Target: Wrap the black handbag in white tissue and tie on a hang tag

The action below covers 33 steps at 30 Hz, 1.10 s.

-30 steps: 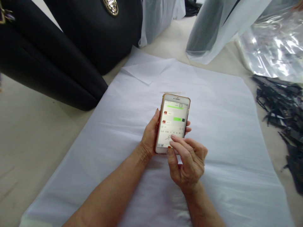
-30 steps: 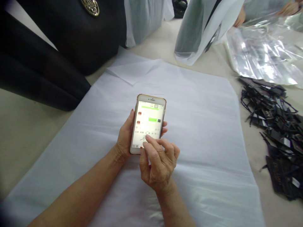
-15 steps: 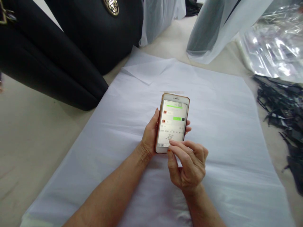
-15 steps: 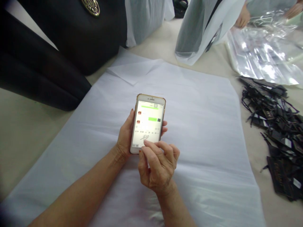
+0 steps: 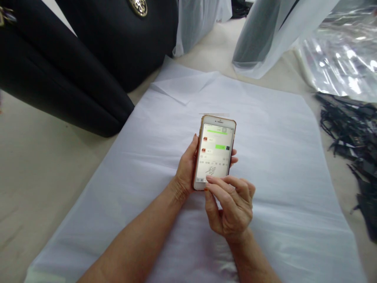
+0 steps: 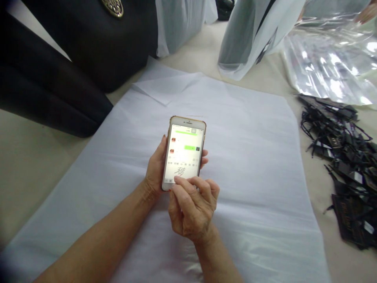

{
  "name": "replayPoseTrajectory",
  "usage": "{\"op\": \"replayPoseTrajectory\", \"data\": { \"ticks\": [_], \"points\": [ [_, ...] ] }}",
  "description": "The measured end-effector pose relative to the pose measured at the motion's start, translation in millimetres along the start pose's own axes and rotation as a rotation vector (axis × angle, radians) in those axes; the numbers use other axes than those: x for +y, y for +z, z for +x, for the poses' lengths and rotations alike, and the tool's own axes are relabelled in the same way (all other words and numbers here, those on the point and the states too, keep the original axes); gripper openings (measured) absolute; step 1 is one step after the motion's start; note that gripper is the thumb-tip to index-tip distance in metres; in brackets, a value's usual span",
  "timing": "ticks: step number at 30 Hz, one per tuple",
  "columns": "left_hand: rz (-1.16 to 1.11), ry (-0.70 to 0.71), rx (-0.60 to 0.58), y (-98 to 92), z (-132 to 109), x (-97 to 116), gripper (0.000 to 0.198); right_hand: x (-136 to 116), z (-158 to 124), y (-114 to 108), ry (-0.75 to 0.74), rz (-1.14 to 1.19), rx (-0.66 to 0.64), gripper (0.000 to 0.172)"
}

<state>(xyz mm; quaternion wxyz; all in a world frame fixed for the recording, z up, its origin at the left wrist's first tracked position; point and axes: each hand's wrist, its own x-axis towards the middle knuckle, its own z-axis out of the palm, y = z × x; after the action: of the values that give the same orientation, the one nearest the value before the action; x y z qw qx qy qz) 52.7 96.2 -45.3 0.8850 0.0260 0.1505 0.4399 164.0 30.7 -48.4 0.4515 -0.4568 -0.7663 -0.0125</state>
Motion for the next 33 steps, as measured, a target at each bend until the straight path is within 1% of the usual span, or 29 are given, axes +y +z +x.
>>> {"op": "replayPoseTrajectory", "data": {
  "ticks": [5,16,22,26,33],
  "points": [
    [-0.002,0.004,-0.004,-0.2,-0.1,0.3,0.068,1.0,0.4,-1.9,0.033,-0.012,0.008,0.006],
    [-0.001,0.006,-0.004,-0.5,-0.8,1.0,0.067,3.5,1.5,-3.3,0.054,-0.051,0.03,0.005],
    [-0.014,0.03,-0.018,-0.2,-1.4,3.0,0.07,4.7,-0.7,-7.1,0.064,0.013,0.04,0.009],
    [-0.02,0.042,-0.022,0.0,-1.8,3.4,0.071,7.7,-2.9,-6.9,0.083,0.007,0.05,0.01],
    [-0.031,0.031,0.003,0.2,-1.4,3.9,0.072,7.1,-0.9,-6.0,0.057,0.013,0.046,0.01]
  ]
}}
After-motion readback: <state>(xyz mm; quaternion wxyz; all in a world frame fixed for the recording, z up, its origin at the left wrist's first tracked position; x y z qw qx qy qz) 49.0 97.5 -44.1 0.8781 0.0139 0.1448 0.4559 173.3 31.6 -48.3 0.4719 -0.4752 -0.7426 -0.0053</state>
